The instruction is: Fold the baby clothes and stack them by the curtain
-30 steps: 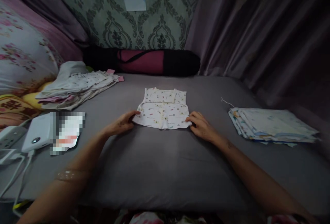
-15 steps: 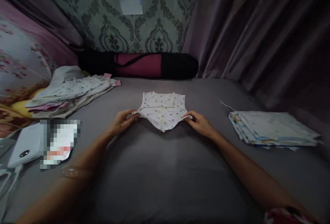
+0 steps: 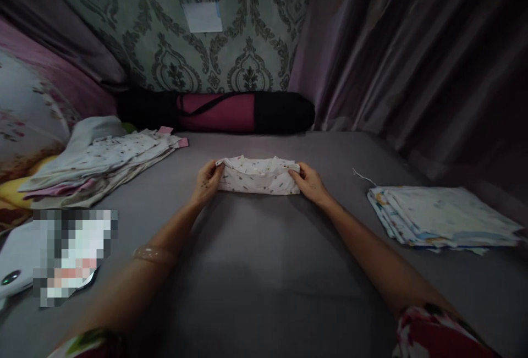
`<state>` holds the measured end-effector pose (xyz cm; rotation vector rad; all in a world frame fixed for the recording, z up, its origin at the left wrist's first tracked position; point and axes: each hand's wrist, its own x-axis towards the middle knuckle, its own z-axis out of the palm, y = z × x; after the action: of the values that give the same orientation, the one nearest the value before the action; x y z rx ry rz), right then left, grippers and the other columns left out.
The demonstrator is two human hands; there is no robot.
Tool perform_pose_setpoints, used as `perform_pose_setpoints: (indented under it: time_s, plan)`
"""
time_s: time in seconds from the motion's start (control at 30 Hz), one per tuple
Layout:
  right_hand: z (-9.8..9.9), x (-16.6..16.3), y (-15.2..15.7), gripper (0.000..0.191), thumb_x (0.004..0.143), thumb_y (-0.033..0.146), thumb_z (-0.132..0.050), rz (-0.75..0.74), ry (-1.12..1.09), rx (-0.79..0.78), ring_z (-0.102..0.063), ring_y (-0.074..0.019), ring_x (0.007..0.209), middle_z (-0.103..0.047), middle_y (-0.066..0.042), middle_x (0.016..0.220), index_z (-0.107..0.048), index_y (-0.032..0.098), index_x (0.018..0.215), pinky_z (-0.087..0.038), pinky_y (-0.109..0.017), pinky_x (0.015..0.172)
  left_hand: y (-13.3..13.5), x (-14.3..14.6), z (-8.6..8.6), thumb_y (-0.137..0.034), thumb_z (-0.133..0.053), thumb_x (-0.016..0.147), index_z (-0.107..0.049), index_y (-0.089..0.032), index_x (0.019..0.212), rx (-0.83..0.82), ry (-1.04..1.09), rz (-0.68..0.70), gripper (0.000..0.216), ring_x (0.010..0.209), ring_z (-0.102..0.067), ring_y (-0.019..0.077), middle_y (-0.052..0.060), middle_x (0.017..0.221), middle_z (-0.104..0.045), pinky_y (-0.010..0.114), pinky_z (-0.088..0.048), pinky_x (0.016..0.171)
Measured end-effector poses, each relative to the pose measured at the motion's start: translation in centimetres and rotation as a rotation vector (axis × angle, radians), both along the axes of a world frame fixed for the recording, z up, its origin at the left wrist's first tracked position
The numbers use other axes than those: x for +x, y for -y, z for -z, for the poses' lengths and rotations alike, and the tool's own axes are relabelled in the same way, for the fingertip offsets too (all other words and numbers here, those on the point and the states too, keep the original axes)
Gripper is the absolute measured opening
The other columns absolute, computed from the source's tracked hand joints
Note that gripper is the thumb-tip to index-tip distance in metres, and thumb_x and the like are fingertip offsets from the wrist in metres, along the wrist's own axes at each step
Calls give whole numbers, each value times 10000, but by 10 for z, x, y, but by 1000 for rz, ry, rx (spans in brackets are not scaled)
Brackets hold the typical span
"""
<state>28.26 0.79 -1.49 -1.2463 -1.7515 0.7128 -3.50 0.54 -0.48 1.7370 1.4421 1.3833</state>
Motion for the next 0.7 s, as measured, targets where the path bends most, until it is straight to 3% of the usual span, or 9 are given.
perform_pose_setpoints:
  time_s: [0.1, 0.2, 0.33, 0.5, 0.7]
  plan:
    - [3, 0, -17, 251, 877, 418, -499, 56, 59, 39, -644, -193, 803, -681, -39, 865, -589, 196, 951, -498, -295, 703, -19, 3, 7, -439, -459, 895, -614, -180, 942, 12, -8, -11, 305, 736, -526, 142, 18, 810, -606, 234, -423, 668]
    - [5, 0, -32, 232, 889, 384, -490, 144, 177, 70, -623, -190, 752, -669, -37, 816, -604, 189, 944, -478, -287, 692, -39, 6, 14, -361, -403, 926, -589, -172, 931, -55, -150, -84, 265, 716, -517, 137, 20, 791, -590, 228, -408, 642]
    - [6, -4, -42, 253, 936, 358, -468, 298, 427, -21, -628, -198, 808, -695, -64, 889, -623, 188, 1040, -456, -277, 727, -57, 9, 23, -269, -412, 931, -582, -162, 864, -165, -341, -193, 211, 731, -536, 142, 22, 764, -591, 235, -394, 658]
    - [1, -14, -38, 293, 972, 342, -454, 428, 601, -175, -646, -228, 978, -698, -127, 1066, -617, 173, 1148, -448, -286, 793, -58, 14, 24, -313, -391, 953, -607, -150, 987, -274, -463, -328, 274, 909, -627, 233, 120, 935, -672, 304, -427, 758]
    - [-10, -23, -34, 357, 986, 362, -418, 565, 660, -295, -656, -276, 1013, -694, -185, 1060, -634, 117, 1131, -460, -340, 825, -54, 21, 10, -377, -348, 948, -627, -131, 1072, -481, -720, -448, 392, 1034, -644, 321, 206, 1082, -686, 375, -481, 805]
